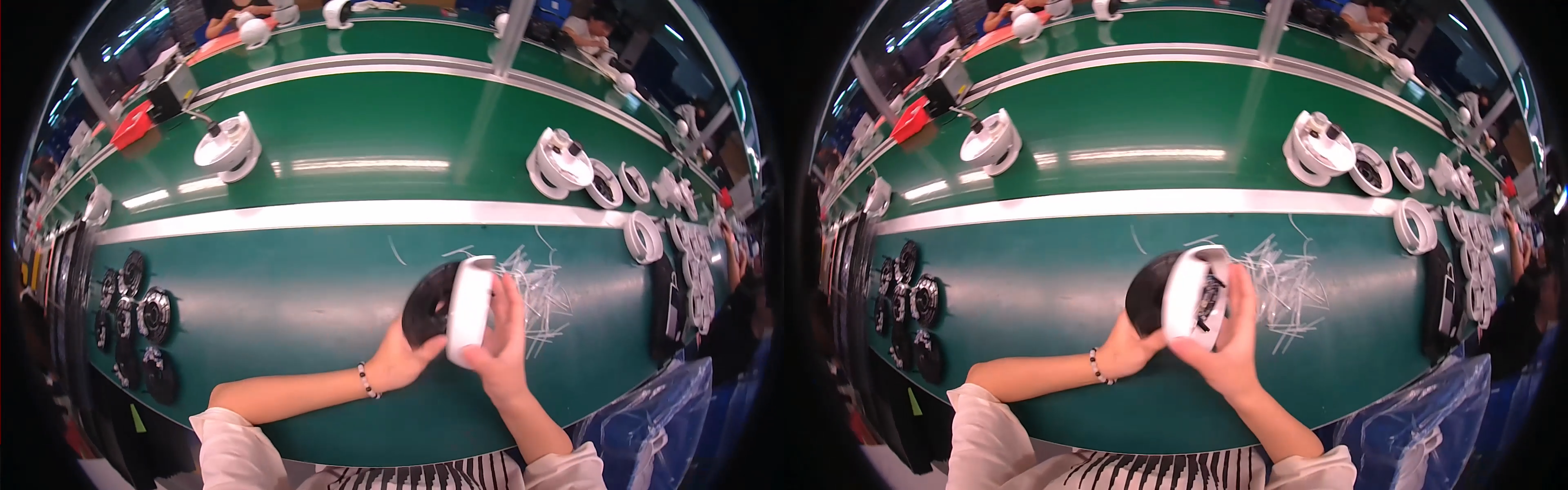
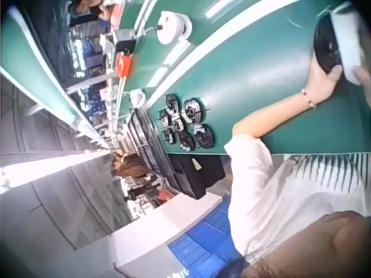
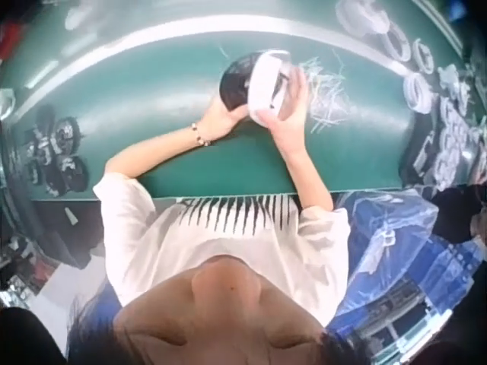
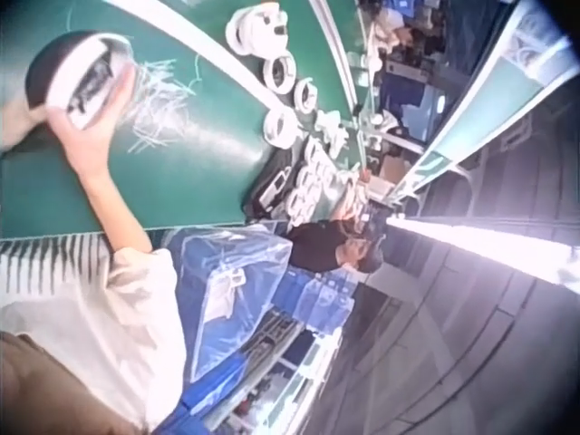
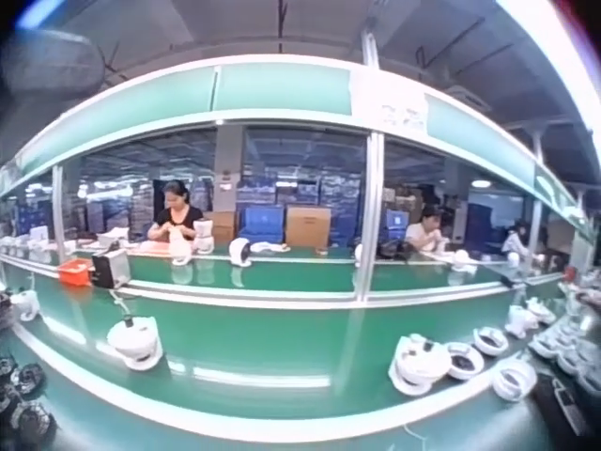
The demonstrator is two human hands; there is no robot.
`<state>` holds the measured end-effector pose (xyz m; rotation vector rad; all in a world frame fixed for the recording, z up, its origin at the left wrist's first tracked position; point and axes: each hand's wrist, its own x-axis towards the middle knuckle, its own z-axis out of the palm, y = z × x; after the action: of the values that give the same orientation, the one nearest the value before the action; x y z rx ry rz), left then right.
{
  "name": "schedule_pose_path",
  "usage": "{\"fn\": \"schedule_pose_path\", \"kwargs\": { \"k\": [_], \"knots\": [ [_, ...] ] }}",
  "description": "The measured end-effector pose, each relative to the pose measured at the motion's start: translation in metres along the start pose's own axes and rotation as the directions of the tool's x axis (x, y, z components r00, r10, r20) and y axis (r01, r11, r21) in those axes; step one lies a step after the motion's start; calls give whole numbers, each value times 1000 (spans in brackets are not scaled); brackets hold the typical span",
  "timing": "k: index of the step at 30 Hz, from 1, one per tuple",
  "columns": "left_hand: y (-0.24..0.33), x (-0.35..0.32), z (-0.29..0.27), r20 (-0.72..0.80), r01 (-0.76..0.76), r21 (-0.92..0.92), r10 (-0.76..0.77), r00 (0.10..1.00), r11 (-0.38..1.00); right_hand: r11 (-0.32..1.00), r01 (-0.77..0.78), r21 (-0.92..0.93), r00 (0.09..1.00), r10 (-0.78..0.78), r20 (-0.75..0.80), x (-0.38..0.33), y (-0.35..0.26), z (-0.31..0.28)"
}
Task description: Assembling electronic camera units by fitting sensor modules into housing components on a production line.
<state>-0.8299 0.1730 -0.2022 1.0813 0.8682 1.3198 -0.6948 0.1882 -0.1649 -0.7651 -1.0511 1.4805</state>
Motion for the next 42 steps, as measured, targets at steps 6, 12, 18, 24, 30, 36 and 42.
{"fn": "schedule_pose_path", "kwargs": {
  "k": [6,12,18,24,30,36,42],
  "knots": [
    [24,11,-24,610,580,-475,-227,759,662,950,115,-289,990,-84,117,-3,2,-10],
    [30,24,-18,313,602,-519,-520,794,607,671,255,-696,958,-76,277,-10,-9,-6],
    [25,27,-17,286,531,-613,-462,840,586,716,215,-665,962,-37,271,-7,-11,-9],
    [28,30,-1,298,486,-493,-385,874,722,394,306,-867,952,-119,282,-3,-9,-3],
    [19,26,-12,445,621,-532,-434,783,575,293,406,-866,913,-172,370,2,-7,1],
    [15,26,-18,453,631,-536,-440,776,561,346,389,-853,921,-152,359,7,-3,0],
    [16,28,-13,435,560,-592,-354,828,580,385,333,-861,942,-175,286,6,-5,0]
  ]
}}
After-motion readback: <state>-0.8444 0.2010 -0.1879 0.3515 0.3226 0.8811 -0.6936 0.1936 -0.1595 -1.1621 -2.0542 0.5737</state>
